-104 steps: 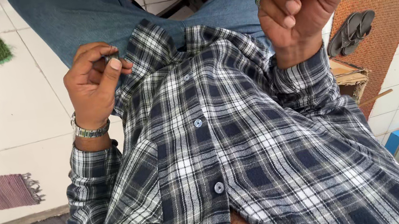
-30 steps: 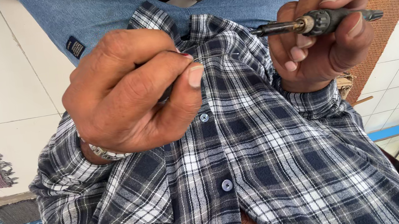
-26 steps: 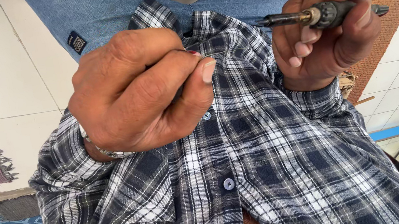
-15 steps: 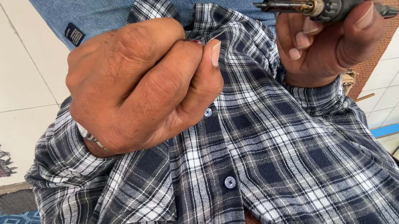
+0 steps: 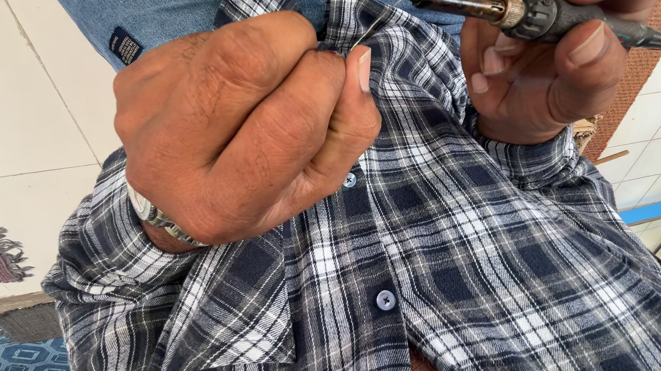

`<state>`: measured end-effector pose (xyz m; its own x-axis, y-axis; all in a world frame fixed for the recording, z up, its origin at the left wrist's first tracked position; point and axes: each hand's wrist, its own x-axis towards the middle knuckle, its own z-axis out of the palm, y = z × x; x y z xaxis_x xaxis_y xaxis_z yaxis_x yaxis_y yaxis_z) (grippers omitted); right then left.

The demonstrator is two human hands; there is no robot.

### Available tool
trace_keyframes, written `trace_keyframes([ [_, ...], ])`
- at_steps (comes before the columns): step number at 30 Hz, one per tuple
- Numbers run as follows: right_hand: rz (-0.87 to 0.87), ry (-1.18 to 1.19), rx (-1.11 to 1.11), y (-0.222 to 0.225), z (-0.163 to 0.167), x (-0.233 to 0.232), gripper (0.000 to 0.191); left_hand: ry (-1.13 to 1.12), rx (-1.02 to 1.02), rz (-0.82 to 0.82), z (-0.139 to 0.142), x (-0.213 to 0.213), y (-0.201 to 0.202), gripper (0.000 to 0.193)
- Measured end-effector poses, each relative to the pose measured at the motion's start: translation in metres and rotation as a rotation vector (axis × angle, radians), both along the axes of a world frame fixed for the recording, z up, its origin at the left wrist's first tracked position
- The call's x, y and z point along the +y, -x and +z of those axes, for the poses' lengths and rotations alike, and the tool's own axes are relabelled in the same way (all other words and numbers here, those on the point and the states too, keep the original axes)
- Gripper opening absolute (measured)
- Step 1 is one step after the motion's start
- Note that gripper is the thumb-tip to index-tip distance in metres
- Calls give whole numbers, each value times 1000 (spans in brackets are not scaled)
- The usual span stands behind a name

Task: The person sits on the floor holding a soldering iron in one hand and solder wire in the other, soldering a small electronic component held at their lap. They occasionally reach toward the nearby workbench with tools and a power supply, then resume heating and feeding solder to the component.

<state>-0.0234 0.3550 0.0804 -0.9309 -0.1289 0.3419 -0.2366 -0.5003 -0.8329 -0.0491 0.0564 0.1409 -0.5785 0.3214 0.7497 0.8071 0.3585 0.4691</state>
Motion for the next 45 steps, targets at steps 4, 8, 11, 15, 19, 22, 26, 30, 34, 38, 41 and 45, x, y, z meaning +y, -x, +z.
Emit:
trace_keyframes([
  [4, 5, -30, -3, -2, -4, 5, 27, -12, 20, -2, -6, -1, 1, 21],
  [8, 11, -41, -22, -4, -7, 8, 27, -8, -3, -18, -8, -2, -1, 20],
  [11, 3, -35, -21, -5, -10, 8, 26, 13, 4, -17, -10, -2, -1, 19],
  [15, -32, -18, -33, -5, -11, 3, 27, -1, -2, 4, -11, -1, 0, 19],
  [19, -75, -3, -80, -7, -7, -3, 26, -13, -18, 7, -10, -1, 2, 18],
  [22, -74, 6, -96, -6, -5, -5, 25, -34, -13, 21, -11, 0, 4, 17],
  [26, -58, -1, -114, -4, -4, -5, 24, -45, 0, 61, -12, 3, 6, 18],
  [30, -25, -15, -96, -3, -4, -3, 24, -67, -3, 64, -12, 5, 6, 17],
  [34, -46, -3, -130, -4, -4, -5, 24, -78, -5, 65, -12, 5, 6, 18],
  [38, -42, 9, -118, -5, -4, -9, 24, -94, 5, 64, -13, 5, 6, 18],
  [41, -68, -2, -144, -5, -3, -11, 24, -86, -9, 59, -13, 4, 6, 19],
  [45, -62, 2, -146, -6, -2, -11, 24, -101, -7, 59, -13, 4, 6, 17],
])
